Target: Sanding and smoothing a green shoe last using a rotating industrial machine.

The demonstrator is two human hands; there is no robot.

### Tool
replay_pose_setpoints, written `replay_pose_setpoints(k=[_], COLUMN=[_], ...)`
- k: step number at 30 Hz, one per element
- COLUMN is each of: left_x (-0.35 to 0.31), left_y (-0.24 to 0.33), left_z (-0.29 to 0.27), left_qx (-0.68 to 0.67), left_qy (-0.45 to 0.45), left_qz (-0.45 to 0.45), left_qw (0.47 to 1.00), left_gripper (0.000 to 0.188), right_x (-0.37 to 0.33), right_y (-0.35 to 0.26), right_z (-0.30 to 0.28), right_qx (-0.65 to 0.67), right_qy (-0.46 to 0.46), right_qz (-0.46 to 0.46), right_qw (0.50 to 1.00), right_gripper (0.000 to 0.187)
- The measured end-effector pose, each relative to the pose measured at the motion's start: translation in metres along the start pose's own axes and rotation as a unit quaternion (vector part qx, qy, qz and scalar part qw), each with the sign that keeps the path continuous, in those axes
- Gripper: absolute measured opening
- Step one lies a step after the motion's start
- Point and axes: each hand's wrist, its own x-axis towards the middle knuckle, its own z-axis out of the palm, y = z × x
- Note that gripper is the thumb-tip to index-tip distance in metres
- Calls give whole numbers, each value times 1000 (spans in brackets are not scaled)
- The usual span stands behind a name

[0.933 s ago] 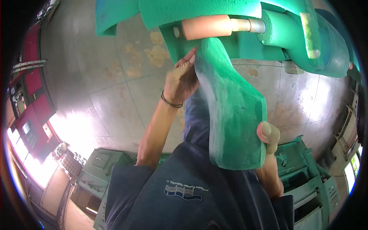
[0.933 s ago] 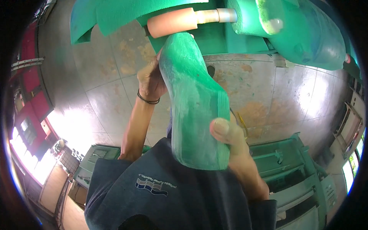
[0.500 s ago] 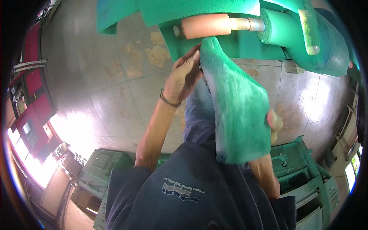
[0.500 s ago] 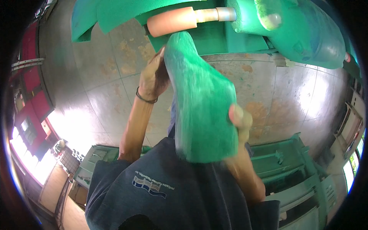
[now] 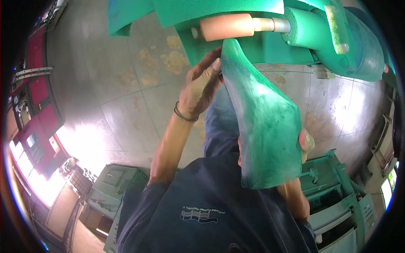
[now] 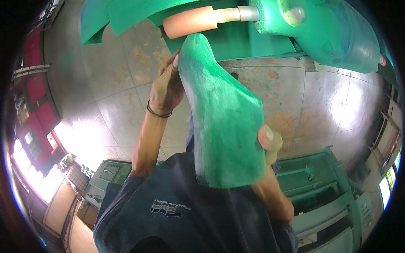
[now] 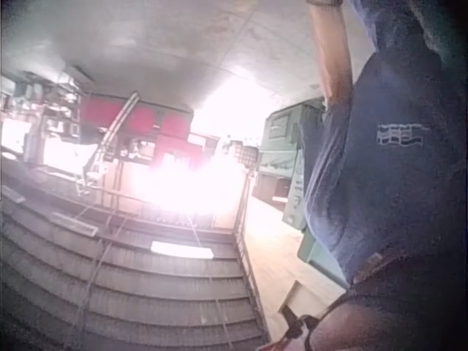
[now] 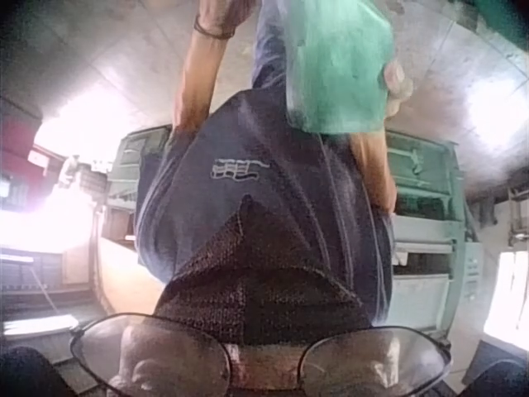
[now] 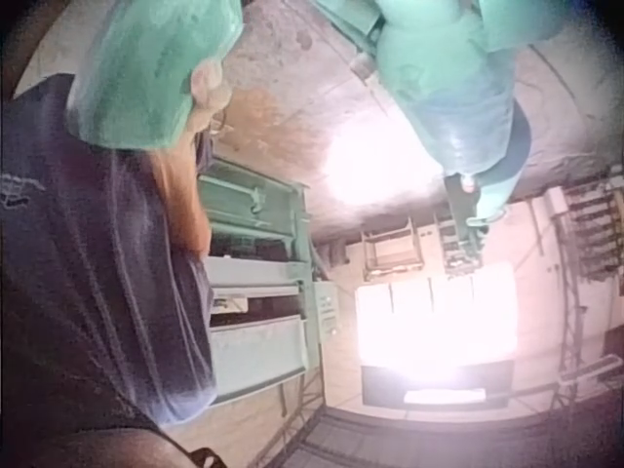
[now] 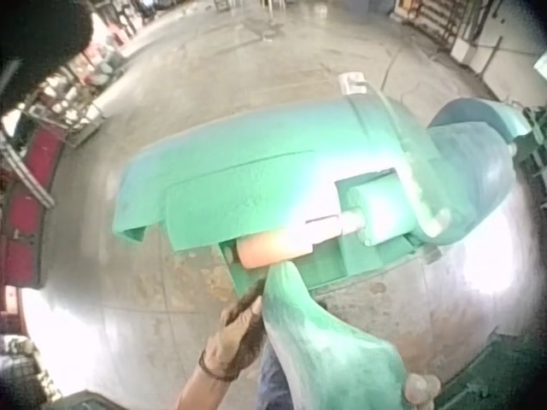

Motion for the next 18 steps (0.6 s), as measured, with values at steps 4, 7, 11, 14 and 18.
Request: replay_pose_setpoints(k=[4,7,11,14,18], left_x=[1,21,33,18,0], left_y=[-6,-9,-7,3,6], left_z=[-1,-20,-26,-12,6], left_qx=[1,-24,2,38,80], left_qy=[-10,-44,-30,-41,-8], left_qz=[7,30,32,24,42], left_qw=[1000,998,999,998,996], left_gripper=[59,58,55,56,57], right_x=[2,34,52,38,5], right_y=[3,-4,-7,-5,1], right_z=[-33,-44,-47,-44,-31], right_qx=[0,-59,-81,-71,-50], right_qy=[-10,33,78,51,-10], right_qz=[-20,-26,-42,-16,35], right_qw=[1000,997,993,996,998], right_gripper=[94,106,108,111,118])
